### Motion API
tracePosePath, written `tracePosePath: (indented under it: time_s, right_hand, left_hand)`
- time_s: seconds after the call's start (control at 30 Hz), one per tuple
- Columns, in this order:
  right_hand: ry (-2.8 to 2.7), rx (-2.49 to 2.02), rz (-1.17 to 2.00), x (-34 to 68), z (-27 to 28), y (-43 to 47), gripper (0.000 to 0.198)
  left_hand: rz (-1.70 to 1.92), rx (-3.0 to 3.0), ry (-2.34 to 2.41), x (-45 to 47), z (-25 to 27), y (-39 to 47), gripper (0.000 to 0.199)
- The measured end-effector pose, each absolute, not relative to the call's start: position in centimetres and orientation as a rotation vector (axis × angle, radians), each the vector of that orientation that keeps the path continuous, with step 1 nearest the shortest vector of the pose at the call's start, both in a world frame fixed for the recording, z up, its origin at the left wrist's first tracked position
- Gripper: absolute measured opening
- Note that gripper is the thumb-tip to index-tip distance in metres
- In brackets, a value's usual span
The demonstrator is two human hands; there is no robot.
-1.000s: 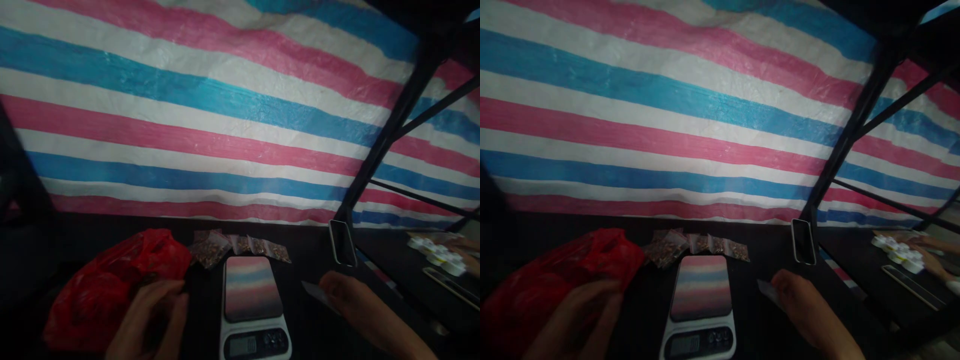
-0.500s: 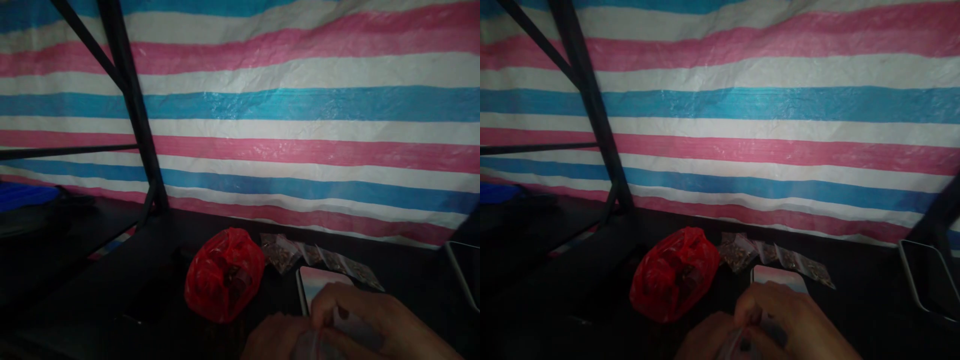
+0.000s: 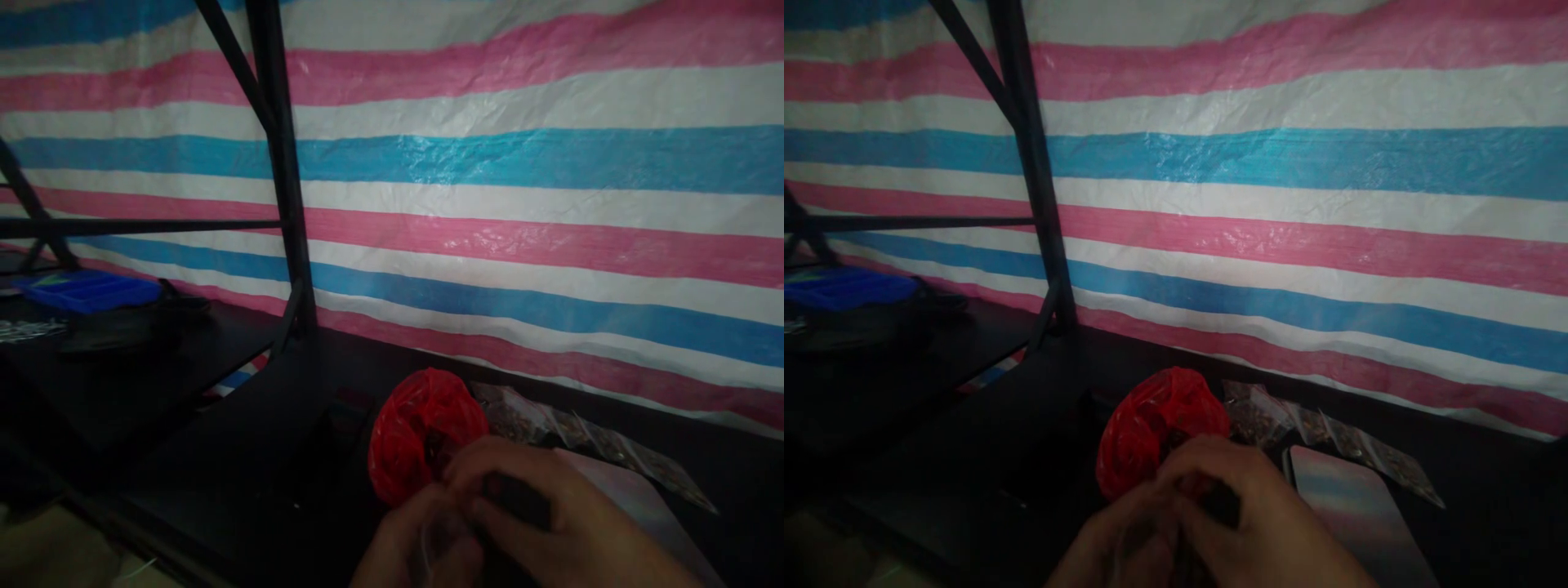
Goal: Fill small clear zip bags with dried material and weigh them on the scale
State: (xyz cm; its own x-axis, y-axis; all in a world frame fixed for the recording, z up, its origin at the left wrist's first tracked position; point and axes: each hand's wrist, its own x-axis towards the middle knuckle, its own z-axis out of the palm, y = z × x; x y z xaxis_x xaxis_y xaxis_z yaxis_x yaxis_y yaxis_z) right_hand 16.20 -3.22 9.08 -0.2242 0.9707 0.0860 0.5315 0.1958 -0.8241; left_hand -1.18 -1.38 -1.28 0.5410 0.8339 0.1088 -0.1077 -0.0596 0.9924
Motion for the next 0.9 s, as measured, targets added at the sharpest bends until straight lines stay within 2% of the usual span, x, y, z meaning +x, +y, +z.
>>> tracePosePath:
  time_s: [0.13,0.2,0.27,0.47,0.6,0.8,0.9]
  right_hand:
    - [-1.842,-1.625,0.501,16.6,4.9,0.0,0.027]
    - [-1.900,-1.667,0.402,16.7,3.4,0.8,0.029]
    - [-1.922,-1.679,0.378,16.6,2.7,1.0,0.026]
    - [-1.917,-1.788,0.453,15.2,3.6,0.4,0.015]
    - [-1.953,-1.784,0.444,14.7,4.2,0.2,0.017]
    - [-1.848,-1.767,0.104,15.7,3.2,0.7,0.024]
    - [-1.811,-1.723,0.221,16.1,3.0,1.0,0.027]
  left_hand:
    - [0.949,1.714,1.106,-3.1,-2.4,-0.7,0.038]
    - [0.935,1.862,1.289,-3.5,-3.3,-0.5,0.044]
    - [0.929,1.980,1.450,-3.6,-4.1,-0.4,0.048]
    - [1.140,2.067,1.883,-3.0,-3.4,-0.2,0.040]
    - [1.274,1.914,1.859,-2.2,-2.1,0.7,0.039]
    - [1.672,1.826,1.604,-0.2,-1.2,1.4,0.047]
    - [1.782,1.910,1.546,-0.4,-0.9,1.5,0.040]
